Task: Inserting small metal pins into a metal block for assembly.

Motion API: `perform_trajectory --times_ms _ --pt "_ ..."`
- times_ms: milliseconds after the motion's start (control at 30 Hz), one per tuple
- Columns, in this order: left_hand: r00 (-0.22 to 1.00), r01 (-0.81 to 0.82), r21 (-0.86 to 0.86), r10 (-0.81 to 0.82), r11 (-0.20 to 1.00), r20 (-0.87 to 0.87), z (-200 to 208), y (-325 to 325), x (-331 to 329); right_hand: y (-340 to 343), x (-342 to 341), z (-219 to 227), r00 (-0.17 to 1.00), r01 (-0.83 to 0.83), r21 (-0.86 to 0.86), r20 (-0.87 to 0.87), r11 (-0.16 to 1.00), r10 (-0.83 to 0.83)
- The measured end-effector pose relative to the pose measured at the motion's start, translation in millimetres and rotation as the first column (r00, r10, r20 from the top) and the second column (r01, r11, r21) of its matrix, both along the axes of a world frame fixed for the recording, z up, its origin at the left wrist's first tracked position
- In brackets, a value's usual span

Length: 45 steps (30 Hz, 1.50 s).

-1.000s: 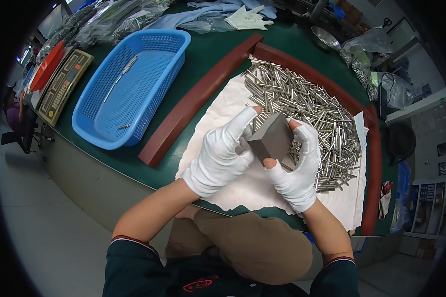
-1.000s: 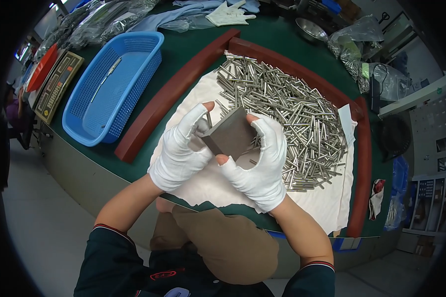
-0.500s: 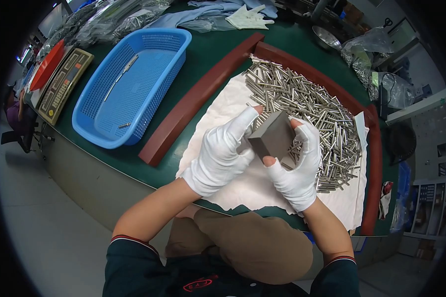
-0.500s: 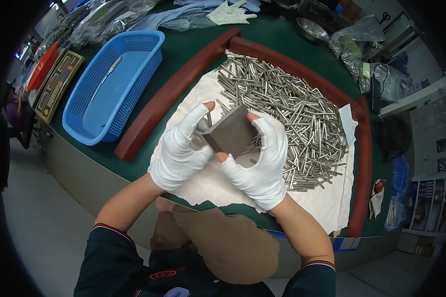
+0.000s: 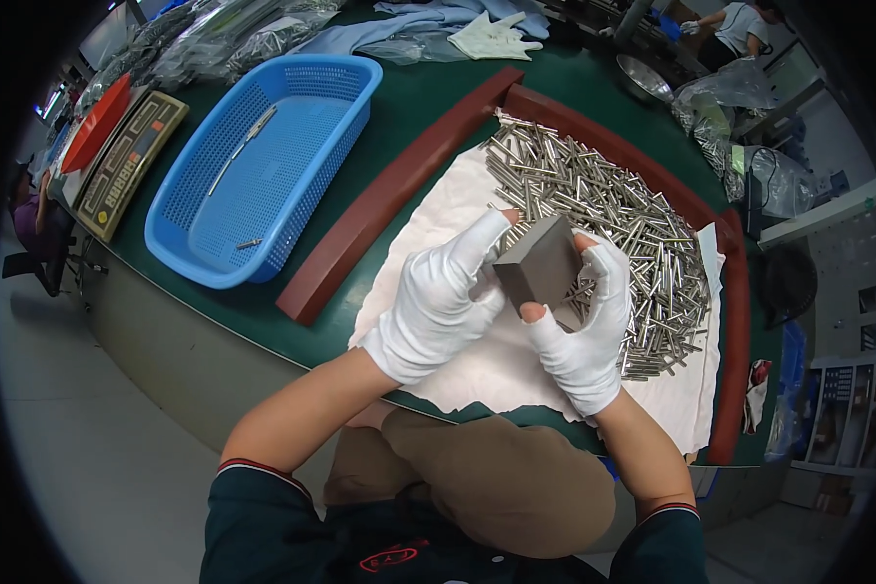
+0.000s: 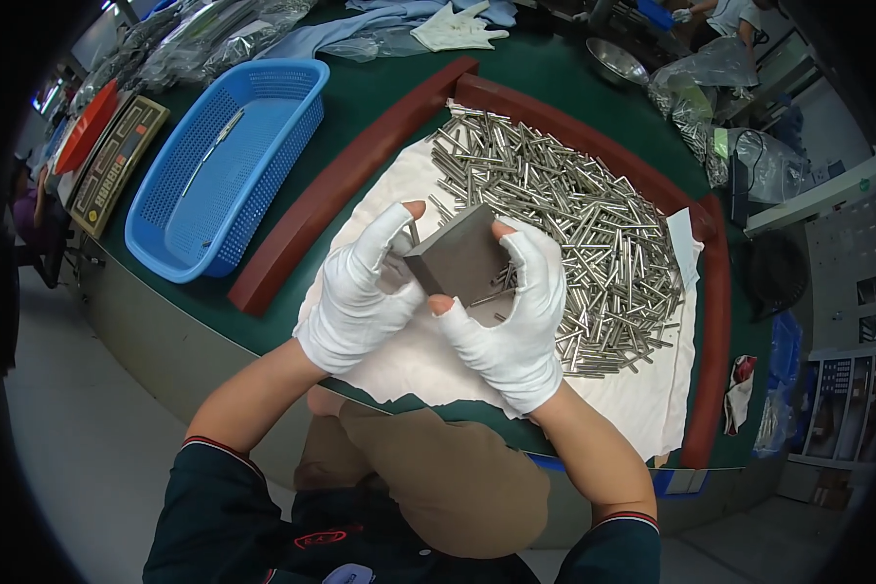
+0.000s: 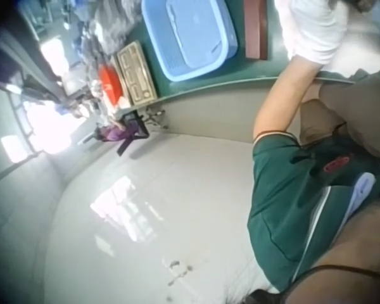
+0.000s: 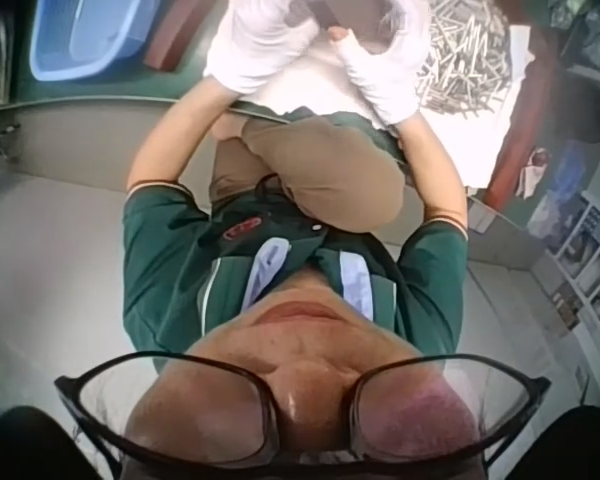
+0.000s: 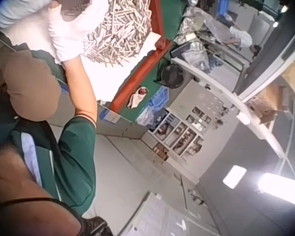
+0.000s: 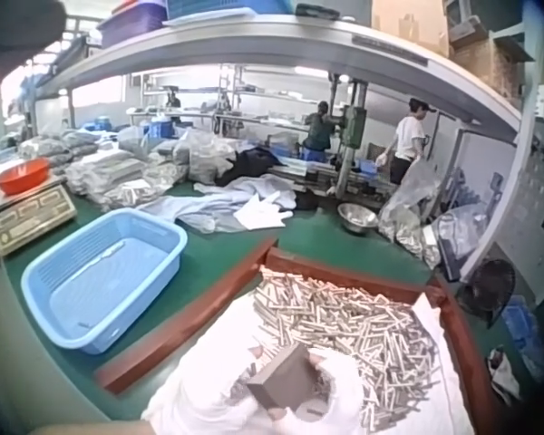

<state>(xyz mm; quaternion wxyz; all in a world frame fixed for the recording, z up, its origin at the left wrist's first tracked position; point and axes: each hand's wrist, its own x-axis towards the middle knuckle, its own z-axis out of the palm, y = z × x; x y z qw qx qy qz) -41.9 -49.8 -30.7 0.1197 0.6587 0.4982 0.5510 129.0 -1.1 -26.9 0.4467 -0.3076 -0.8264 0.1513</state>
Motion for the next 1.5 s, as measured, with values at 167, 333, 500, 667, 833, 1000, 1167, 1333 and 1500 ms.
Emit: perform_trajectory --times_ms 167,333,500,667,833,1000,1167,1333,1500 --pt "0.999 0.036 0.003 -0.036 0.999 0.038 -3 1 1 -8 -2 1 0.993 -0.108 -0.02 -0.05 0.994 0.106" --pt "0.999 0.036 0.036 -0.037 0.999 0.029 -2 -1 -1 -8 1 4 0.985 -0.166 0.041 -0.046 0.985 0.168" --pt "0.999 -0.012 0.079 0.016 0.997 -0.048 -6 -1 -3 -4 0 -4 0.99 -0.116 -0.011 -0.078 0.993 0.115" --pt "0.999 0.023 0.047 -0.022 0.999 -0.023 -1 -4 -3 -10 -5 -3 0.992 -0.096 -0.061 -0.091 0.994 0.09" --pt "0.999 0.035 0.109 -0.032 0.993 -0.026 0 -1 -2 -10 0 3 0.984 -0.173 0.044 -0.029 0.984 0.175" --pt "0.998 0.033 0.117 -0.027 0.993 -0.055 -6 0 -5 -7 -1 -1 0.989 -0.127 -0.005 -0.074 0.992 0.127" --pt "0.996 -0.047 0.2 0.06 0.979 -0.062 -3 1 -1 -2 3 -1 0.999 -0.033 -0.042 -0.013 0.999 0.033" --pt "0.998 0.004 0.236 0.011 0.972 -0.061 -4 6 -3 -7 1 1 0.991 -0.118 0.0 -0.064 0.993 0.117" --pt "0.995 -0.026 0.184 0.043 0.983 -0.094 -5 7 -1 -5 3 5 0.995 -0.07 -0.036 -0.07 0.997 0.068"
